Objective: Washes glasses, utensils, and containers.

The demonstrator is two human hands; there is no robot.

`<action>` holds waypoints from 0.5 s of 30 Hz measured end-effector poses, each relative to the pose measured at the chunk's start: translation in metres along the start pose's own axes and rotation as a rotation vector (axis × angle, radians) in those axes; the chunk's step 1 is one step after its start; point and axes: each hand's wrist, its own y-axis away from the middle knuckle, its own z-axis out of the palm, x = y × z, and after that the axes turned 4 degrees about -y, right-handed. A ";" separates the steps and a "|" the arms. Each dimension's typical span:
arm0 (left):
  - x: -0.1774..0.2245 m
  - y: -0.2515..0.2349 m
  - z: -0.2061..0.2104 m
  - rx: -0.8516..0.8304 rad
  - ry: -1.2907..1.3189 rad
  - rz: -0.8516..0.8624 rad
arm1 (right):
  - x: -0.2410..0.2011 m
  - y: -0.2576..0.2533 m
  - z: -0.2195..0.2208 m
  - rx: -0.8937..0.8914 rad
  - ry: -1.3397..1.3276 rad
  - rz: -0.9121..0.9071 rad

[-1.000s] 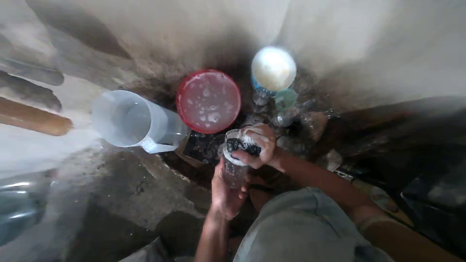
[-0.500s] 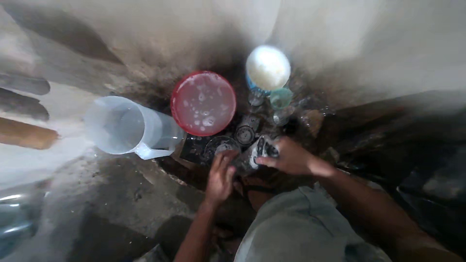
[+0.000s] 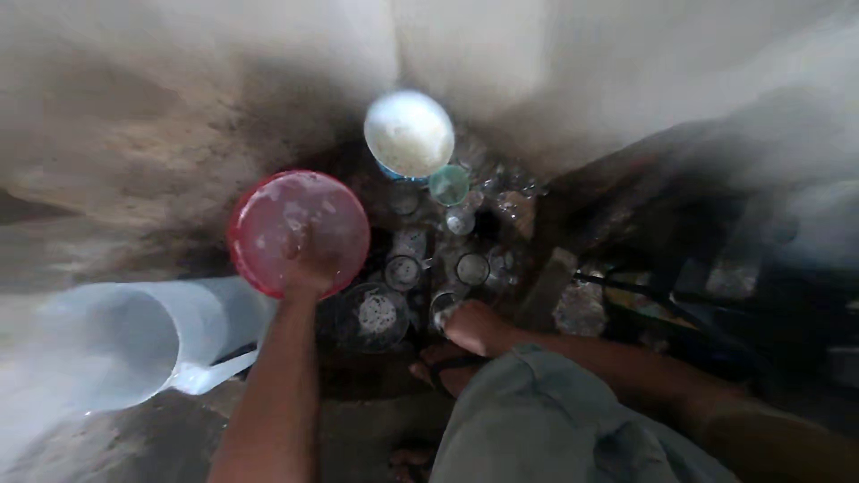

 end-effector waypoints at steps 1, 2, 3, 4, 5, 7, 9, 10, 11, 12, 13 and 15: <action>0.003 -0.003 0.001 -0.010 -0.006 -0.005 | -0.001 -0.003 0.000 -0.012 0.035 -0.010; 0.005 -0.004 0.002 0.011 0.011 -0.012 | -0.001 -0.004 -0.002 -0.025 0.059 -0.020; 0.008 -0.004 0.003 0.054 0.042 -0.021 | -0.002 -0.004 -0.004 -0.031 0.080 -0.034; 0.009 -0.003 0.003 0.119 0.079 -0.030 | -0.002 -0.003 -0.007 -0.026 0.105 -0.049; 0.010 -0.003 0.004 0.185 0.144 -0.040 | -0.001 -0.001 -0.009 -0.007 0.132 -0.071; 0.013 0.000 0.004 0.267 0.311 -0.063 | -0.002 0.004 -0.018 -0.020 0.160 -0.105; 0.013 0.001 0.003 0.276 0.545 -0.097 | -0.006 0.011 -0.030 -0.041 0.178 -0.133; 0.016 0.005 0.001 0.252 0.699 -0.139 | -0.009 0.014 -0.038 -0.064 0.177 -0.124; 0.020 0.010 -0.002 0.247 0.860 -0.191 | -0.013 0.016 -0.049 -0.072 0.177 -0.113; 0.021 0.012 -0.003 0.268 1.004 -0.237 | -0.016 0.017 -0.061 -0.037 0.177 -0.109; 0.021 0.014 -0.004 0.288 1.126 -0.264 | -0.019 0.016 -0.074 0.048 0.177 -0.113; 0.020 0.020 -0.004 0.300 1.416 -0.284 | -0.024 0.007 -0.102 0.297 0.147 -0.111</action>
